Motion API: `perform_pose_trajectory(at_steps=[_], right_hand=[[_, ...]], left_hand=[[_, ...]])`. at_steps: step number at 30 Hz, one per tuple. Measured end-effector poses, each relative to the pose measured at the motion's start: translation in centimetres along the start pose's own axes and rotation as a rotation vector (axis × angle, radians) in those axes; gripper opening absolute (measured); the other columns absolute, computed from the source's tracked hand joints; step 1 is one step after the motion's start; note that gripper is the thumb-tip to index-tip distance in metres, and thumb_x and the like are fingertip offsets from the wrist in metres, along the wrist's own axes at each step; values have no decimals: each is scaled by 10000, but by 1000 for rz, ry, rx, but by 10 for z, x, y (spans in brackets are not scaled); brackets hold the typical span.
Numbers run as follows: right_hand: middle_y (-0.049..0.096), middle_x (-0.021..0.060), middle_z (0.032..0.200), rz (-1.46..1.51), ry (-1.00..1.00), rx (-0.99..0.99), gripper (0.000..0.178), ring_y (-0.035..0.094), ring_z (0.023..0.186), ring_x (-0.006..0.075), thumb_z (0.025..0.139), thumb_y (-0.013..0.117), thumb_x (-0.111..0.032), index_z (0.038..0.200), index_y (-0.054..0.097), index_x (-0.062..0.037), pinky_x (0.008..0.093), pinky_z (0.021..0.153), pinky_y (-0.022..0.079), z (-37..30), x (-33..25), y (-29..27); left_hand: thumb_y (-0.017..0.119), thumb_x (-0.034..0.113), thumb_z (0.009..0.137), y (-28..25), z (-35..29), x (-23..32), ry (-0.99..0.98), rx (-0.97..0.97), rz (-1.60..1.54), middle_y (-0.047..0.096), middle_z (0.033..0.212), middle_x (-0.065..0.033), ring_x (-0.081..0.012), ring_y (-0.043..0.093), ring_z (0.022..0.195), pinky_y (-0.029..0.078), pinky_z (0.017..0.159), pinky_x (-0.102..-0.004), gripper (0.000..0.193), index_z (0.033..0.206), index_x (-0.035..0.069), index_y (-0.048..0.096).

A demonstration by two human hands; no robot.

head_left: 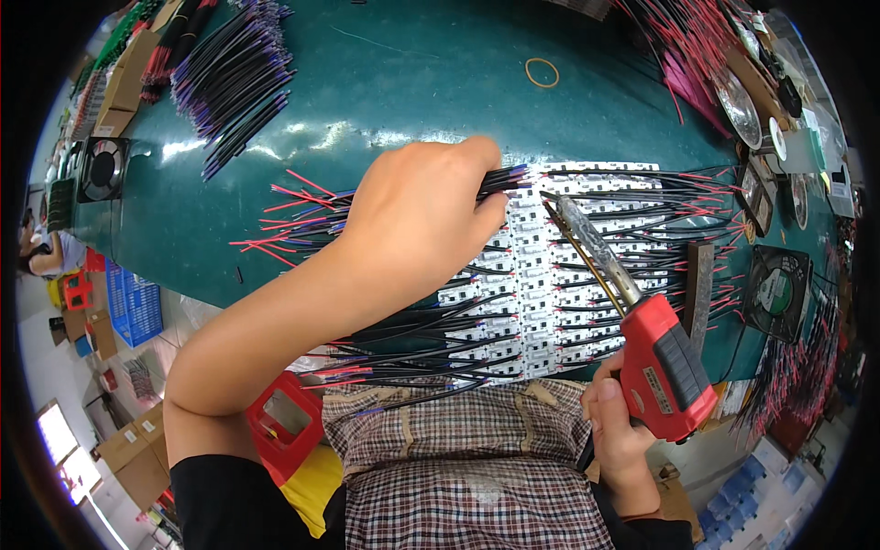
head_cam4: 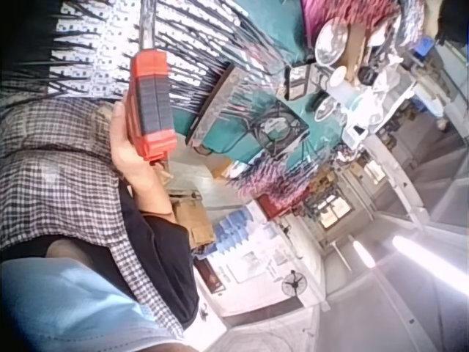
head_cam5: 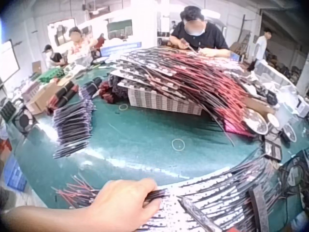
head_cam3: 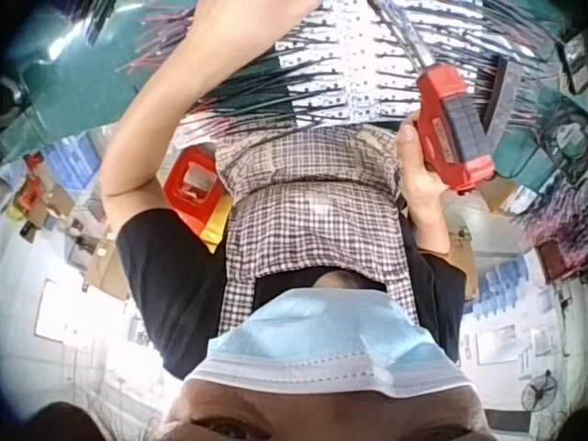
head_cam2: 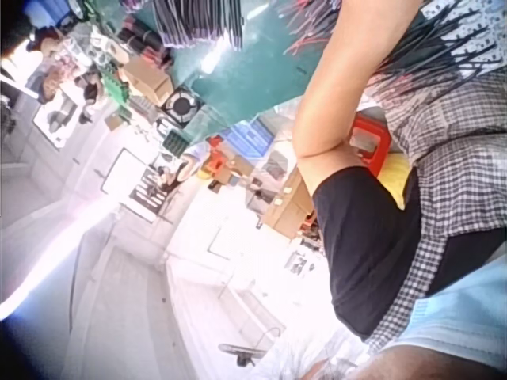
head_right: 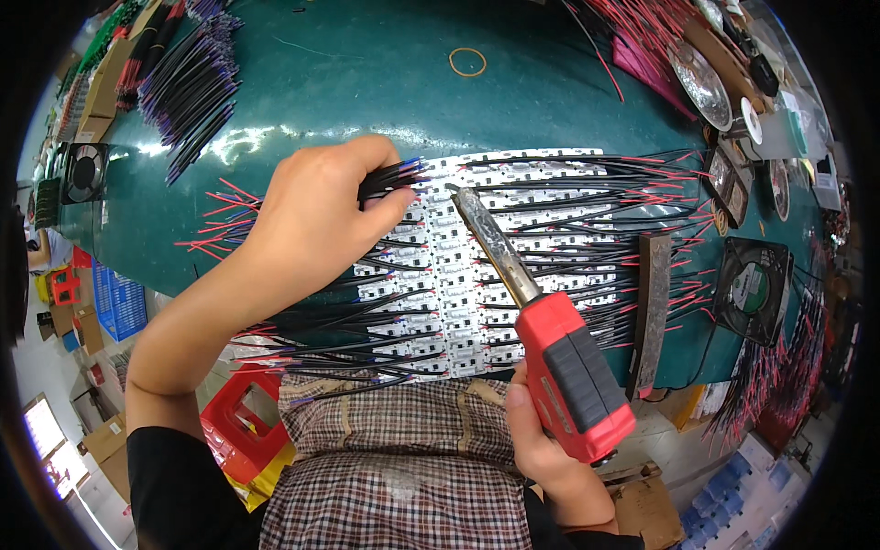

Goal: The person solders wire connections on LED circuit boards using a soldering iron, holding bundles of wires by hand and applying the iron to the wire ends.

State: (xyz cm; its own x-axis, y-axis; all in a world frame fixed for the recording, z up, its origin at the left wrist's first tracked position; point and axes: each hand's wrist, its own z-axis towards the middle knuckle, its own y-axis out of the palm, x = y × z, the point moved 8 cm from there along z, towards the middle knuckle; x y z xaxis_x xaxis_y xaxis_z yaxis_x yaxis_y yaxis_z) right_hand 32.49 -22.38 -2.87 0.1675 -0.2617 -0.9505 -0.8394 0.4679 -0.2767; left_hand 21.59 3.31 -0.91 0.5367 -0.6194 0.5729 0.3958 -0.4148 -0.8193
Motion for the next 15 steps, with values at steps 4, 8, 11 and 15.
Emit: perform_pose_trajectory(at_steps=[4, 8, 11, 15], right_hand=[[542, 67, 769, 86, 94, 42, 297, 413, 491, 74, 953, 595, -24, 1233, 519, 37, 244, 462, 379, -2, -2, 4], [544, 52, 772, 252, 74, 241, 305, 403, 462, 77, 929, 630, -4, 1213, 525, 35, 255, 437, 374, -4, 16, -8], [456, 14, 652, 453, 49, 254, 244, 339, 420, 70, 943, 595, -35, 1169, 519, 19, 258, 414, 351, 1, 32, -6], [575, 60, 714, 638, 93, 216, 169, 429, 492, 105, 961, 606, -16, 1124, 569, 10, 272, 483, 430, -4, 52, -10]], left_hand=[[739, 181, 844, -5, -6, -4, -9, 25, 25, 664, 721, -167, -347, 681, 687, 514, 628, -430, 194, 882, 11, 653], [727, 227, 853, 3, -11, -5, 14, 40, -17, 686, 759, -166, -377, 685, 714, 545, 654, -451, 211, 905, 33, 661], [727, 260, 862, 8, -23, -11, 17, 76, -59, 675, 763, -172, -380, 676, 712, 544, 646, -459, 241, 899, 41, 633], [725, 252, 870, 9, -44, 1, 213, 259, -59, 623, 729, -125, -332, 658, 690, 526, 631, -446, 234, 892, 72, 578]])
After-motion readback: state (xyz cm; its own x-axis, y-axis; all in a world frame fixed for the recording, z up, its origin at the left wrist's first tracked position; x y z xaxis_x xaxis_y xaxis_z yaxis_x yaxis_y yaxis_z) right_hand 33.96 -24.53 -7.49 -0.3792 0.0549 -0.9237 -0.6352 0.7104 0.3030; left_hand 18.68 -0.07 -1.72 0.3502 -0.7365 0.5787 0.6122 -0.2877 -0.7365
